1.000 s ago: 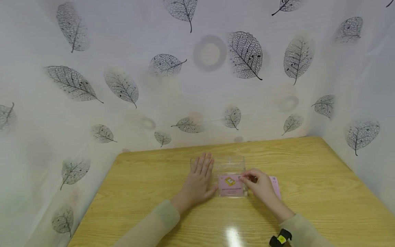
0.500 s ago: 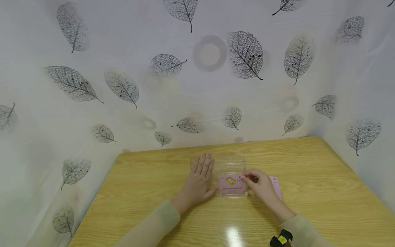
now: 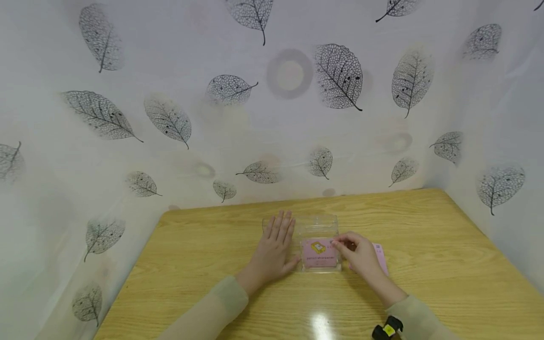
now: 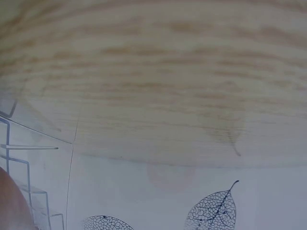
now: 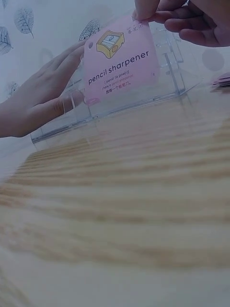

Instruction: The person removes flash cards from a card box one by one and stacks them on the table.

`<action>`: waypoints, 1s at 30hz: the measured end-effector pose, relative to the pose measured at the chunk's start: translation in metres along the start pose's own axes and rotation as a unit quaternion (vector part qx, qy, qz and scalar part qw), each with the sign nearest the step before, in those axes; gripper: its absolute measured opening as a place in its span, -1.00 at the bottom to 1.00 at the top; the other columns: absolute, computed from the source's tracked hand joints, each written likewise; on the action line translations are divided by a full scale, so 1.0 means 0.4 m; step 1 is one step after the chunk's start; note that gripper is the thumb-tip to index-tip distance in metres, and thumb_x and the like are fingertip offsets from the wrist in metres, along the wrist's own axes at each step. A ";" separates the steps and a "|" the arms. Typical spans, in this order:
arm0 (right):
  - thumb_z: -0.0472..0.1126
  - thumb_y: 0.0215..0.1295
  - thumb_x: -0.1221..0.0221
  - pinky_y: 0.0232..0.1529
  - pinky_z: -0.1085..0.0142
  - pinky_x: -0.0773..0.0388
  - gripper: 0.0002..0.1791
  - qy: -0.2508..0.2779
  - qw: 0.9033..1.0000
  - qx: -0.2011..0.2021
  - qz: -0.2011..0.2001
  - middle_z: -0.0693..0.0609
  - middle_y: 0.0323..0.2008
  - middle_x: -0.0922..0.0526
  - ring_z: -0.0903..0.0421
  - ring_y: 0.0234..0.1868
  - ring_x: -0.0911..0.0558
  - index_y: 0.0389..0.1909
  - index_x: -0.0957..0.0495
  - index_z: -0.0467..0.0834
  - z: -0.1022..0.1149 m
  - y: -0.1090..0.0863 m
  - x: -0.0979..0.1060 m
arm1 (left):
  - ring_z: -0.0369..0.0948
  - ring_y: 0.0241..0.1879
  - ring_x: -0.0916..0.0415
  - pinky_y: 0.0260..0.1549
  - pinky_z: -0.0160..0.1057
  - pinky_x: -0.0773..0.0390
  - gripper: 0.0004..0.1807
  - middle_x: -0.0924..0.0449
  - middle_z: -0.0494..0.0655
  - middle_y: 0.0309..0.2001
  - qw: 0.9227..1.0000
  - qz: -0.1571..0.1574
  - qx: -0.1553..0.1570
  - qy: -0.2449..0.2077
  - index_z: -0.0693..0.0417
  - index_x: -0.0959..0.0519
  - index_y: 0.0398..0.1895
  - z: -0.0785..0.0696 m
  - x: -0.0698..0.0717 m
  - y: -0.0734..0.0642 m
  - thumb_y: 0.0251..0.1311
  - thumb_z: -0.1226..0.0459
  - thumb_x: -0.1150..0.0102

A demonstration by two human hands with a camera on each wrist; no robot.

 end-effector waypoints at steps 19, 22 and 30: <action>-0.30 0.45 -0.32 -0.26 0.54 -0.55 -0.85 -0.001 0.999 0.029 -0.031 -0.13 -0.24 -0.74 0.40 -0.31 -0.50 -0.13 -0.73 -0.34 0.007 0.004 0.021 | 0.20 0.70 0.02 0.71 0.08 0.45 0.14 0.08 0.29 0.72 1.000 -0.022 -0.001 0.003 0.32 0.12 0.71 -0.003 -0.006 -0.004 0.44 -0.37 0.16; -0.28 0.46 -0.32 -0.23 0.56 -0.57 -0.83 -0.005 0.999 0.028 -0.035 -0.16 -0.21 -0.76 0.42 -0.29 -0.52 -0.12 -0.73 -0.34 0.009 0.005 0.026 | 0.19 0.69 0.00 0.72 0.08 0.39 0.14 0.05 0.28 0.71 1.000 -0.025 0.000 0.007 0.32 0.10 0.71 -0.002 -0.005 -0.003 0.44 -0.37 0.16; -0.27 0.47 -0.31 -0.30 0.54 -0.54 -0.81 0.015 0.998 0.028 -0.045 -0.22 -0.16 -0.78 0.41 -0.32 -0.52 -0.10 -0.72 -0.36 0.010 0.014 0.036 | 0.18 0.71 0.06 0.69 0.09 -0.07 0.12 0.06 0.27 0.72 1.000 -0.014 0.001 0.008 0.29 0.03 0.70 0.001 -0.001 -0.002 0.43 -0.38 0.15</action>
Point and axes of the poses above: each hand's wrist, its own y-axis towards the middle knuckle, its own x-axis out of the back of the hand, z = x × y, the point moved 1 cm from there along y, towards the middle knuckle
